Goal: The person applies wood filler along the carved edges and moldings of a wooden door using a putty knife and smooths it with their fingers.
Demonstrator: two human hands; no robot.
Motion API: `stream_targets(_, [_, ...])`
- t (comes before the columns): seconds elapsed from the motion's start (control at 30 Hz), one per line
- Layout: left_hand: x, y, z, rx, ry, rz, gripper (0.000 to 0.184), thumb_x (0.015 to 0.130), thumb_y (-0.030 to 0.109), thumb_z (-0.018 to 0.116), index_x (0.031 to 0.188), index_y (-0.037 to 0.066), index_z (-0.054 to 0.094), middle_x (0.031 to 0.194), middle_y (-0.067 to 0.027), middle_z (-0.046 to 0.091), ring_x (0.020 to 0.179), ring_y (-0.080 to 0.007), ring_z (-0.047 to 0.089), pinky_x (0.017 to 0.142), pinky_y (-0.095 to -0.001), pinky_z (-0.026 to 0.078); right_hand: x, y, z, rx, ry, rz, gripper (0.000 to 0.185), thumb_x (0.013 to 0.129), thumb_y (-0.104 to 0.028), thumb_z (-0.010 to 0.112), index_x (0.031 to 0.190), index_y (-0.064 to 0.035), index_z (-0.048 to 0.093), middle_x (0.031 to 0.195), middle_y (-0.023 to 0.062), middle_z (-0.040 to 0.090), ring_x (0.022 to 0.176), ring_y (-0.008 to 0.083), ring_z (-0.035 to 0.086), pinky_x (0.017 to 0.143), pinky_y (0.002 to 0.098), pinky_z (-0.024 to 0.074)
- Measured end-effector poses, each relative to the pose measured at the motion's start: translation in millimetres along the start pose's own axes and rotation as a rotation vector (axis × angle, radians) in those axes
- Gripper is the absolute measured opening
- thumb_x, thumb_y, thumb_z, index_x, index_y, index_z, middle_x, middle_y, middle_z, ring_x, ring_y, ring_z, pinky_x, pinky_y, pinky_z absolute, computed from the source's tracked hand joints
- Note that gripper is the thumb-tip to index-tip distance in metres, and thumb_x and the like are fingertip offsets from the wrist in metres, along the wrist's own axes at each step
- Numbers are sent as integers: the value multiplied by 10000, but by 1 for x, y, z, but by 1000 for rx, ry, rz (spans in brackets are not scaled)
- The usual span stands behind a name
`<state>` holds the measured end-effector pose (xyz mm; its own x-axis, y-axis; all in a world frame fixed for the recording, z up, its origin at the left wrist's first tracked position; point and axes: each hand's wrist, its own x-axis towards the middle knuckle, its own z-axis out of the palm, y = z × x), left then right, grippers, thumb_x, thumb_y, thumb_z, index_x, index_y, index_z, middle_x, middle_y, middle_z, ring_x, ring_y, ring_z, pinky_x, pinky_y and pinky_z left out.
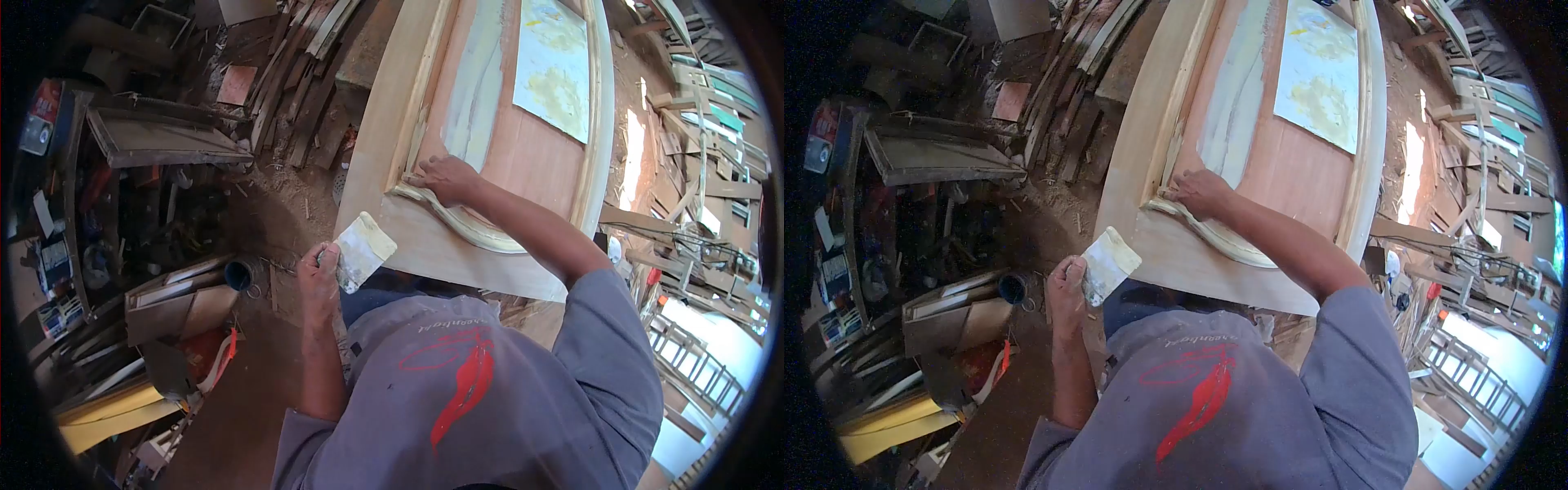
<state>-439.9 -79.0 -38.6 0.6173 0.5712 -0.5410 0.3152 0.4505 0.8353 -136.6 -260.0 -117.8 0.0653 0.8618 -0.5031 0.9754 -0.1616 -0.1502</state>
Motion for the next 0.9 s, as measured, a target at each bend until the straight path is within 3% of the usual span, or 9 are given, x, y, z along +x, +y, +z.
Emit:
stream_targets(0.23, [-14,-3,9,-108,32,28,178,1040,176,692,971,17,732,893,28,692,754,-38,597,681,-224,485,-22,9,8,-126,-88,-48,467,996,-175,557,1440,-296,635,1085,116,633,1067,309,673,793,433,567])
stream_targets(0.33, [-15,-10,10,-145,5,48,181,1042,178,693,961,20,729,882,36,682,750,-36,590,677,-220,478,-55,10,35,-45,-30,-29,276,987,-199,587,1215,-213,741,1052,115,659,1037,311,698,801,447,579])
stream_targets(0.43, [-14,-17,11,-135,0,44,179,1042,180,695,967,21,732,878,44,674,752,-32,580,679,-213,467,-84,9,40,-56,-95,-92,277,961,-200,627,1205,-214,758,1041,117,658,1023,311,697,803,447,574])
stream_targets(0.57, [-17,-17,18,-163,-6,53,178,1042,184,699,991,18,740,878,51,669,760,-31,570,681,-214,459,-85,19,18,154,-60,-60,386,897,-196,681,1274,-252,737,1051,141,650,1046,328,686,803,451,566])
stream_targets(0.67, [-18,-24,17,-133,6,70,178,1041,183,702,1006,13,743,886,47,674,766,-31,574,683,-220,465,-55,13,-4,110,51,8,497,883,-180,684,1367,-292,693,1070,145,647,1046,328,686,807,448,568])
stream_targets(0.9, [-30,-19,20,-83,22,73,198,1048,191,691,992,7,738,883,44,673,762,-31,573,679,-223,465,-10,-1,-1,5,63,32,605,883,-102,642,1452,-309,638,1114,141,636,1093,317,664,837,453,558])
